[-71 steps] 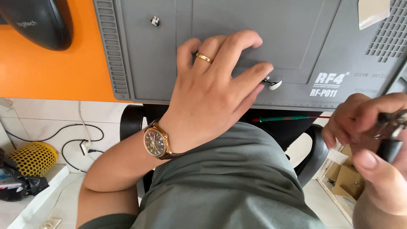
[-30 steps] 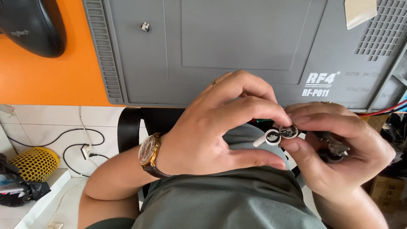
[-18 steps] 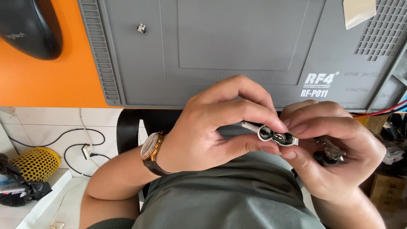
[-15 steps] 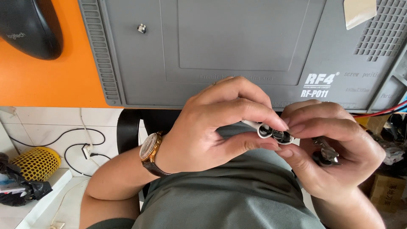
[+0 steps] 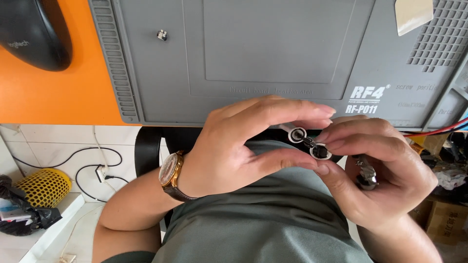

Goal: The person uses a multimeter to test the electrical continuity of two white wireless earbuds on a workbench. They then use pliers and a small metal tool to manipulate and adjust the internal components of the earbuds.

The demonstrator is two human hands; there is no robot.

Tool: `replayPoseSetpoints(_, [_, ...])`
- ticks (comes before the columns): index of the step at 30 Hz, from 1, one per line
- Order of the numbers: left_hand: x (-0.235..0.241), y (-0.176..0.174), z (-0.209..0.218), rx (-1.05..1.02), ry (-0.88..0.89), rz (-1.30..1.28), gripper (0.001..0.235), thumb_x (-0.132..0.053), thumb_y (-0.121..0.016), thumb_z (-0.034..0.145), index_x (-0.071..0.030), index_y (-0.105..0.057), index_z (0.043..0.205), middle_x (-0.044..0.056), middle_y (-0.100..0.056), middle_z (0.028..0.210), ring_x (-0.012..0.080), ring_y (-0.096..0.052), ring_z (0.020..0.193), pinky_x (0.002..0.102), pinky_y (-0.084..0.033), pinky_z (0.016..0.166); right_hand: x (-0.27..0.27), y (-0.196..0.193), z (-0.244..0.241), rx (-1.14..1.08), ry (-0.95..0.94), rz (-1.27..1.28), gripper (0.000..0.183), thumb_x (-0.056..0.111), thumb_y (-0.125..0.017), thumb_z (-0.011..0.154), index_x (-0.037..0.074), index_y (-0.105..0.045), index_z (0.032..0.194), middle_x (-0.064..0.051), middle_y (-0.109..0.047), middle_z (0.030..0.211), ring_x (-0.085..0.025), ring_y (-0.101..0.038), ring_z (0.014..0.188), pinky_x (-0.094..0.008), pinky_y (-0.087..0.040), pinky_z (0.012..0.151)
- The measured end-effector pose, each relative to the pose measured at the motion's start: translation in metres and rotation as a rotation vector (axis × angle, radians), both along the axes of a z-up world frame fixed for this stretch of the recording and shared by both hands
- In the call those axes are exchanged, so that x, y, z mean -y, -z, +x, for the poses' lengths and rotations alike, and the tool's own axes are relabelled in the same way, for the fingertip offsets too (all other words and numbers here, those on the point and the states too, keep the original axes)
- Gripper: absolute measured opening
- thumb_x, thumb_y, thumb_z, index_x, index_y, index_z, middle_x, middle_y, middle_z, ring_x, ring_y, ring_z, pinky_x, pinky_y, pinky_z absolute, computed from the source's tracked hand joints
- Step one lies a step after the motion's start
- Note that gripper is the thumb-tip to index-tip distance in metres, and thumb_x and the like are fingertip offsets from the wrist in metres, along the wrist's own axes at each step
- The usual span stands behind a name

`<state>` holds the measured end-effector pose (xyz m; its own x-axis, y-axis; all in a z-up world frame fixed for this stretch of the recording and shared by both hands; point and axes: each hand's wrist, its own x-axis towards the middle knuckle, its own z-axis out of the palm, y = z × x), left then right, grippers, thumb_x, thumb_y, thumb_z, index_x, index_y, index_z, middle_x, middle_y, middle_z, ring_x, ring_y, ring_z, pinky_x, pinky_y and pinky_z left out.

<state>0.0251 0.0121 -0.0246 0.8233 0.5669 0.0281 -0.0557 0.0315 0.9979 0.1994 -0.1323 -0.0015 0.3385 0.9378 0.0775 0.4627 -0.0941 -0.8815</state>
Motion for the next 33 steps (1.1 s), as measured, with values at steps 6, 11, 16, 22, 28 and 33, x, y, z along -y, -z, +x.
replayPoseSetpoints(6, [-0.008,-0.002,0.000,-0.079,0.195,-0.092,0.054,-0.039,-0.082,0.097,-0.020,-0.064,0.144,0.000,-0.078,0.140,0.0176,-0.081,0.127,0.031,-0.070,0.119,0.005,0.002,0.005,-0.010,-0.011,0.042,0.028,0.002,-0.079,0.087,-0.007,-0.055,0.099,-0.027,-0.067,0.096,-0.036,-0.077,0.086,-0.046,-0.071,0.089])
replayPoseSetpoints(11, [-0.010,-0.009,0.004,-0.090,0.104,-0.140,0.026,-0.026,-0.081,0.100,-0.016,-0.075,0.124,0.001,-0.078,0.114,0.0164,-0.079,0.103,0.029,-0.067,0.100,0.009,0.009,0.008,-0.020,-0.020,0.110,0.026,0.001,-0.077,0.089,-0.005,-0.055,0.101,-0.023,-0.065,0.095,-0.033,-0.074,0.084,-0.044,-0.070,0.081])
replayPoseSetpoints(16, [-0.010,-0.011,0.003,-0.107,0.065,-0.157,0.026,-0.025,-0.083,0.099,-0.016,-0.076,0.122,0.002,-0.075,0.112,0.0152,-0.074,0.099,0.027,-0.064,0.090,0.009,0.010,0.009,0.023,-0.014,0.115,0.026,0.003,-0.078,0.091,-0.004,-0.055,0.102,-0.023,-0.065,0.096,-0.035,-0.075,0.088,-0.045,-0.071,0.084])
replayPoseSetpoints(22, [-0.009,-0.008,0.001,-0.056,0.071,-0.114,0.019,-0.016,-0.080,0.107,-0.016,-0.074,0.125,0.003,-0.074,0.117,0.0168,-0.077,0.102,0.028,-0.069,0.096,0.006,0.016,0.013,0.087,-0.029,0.161,0.028,-0.007,-0.082,0.092,-0.004,-0.057,0.104,-0.023,-0.065,0.100,-0.037,-0.076,0.089,-0.046,-0.070,0.085])
replayPoseSetpoints(28, [-0.016,0.003,0.001,-0.129,-0.001,0.326,0.016,-0.010,-0.075,0.114,-0.017,-0.073,0.128,0.002,-0.074,0.118,0.0188,-0.076,0.101,0.033,-0.059,0.095,-0.004,0.021,0.025,0.356,-0.051,0.141,0.025,0.000,-0.083,0.101,-0.015,-0.066,0.111,-0.034,-0.070,0.107,-0.041,-0.073,0.094,-0.046,-0.060,0.088])
replayPoseSetpoints(33, [-0.026,0.006,0.002,-0.247,-0.114,0.792,0.009,-0.009,-0.081,0.111,-0.013,-0.076,0.117,0.000,-0.076,0.112,0.0218,-0.071,0.091,0.041,-0.050,0.092,0.000,0.029,0.051,0.873,0.002,0.025,0.038,0.029,-0.069,0.119,-0.006,-0.079,0.125,-0.023,-0.072,0.113,-0.039,-0.070,0.095,-0.054,-0.049,0.091])
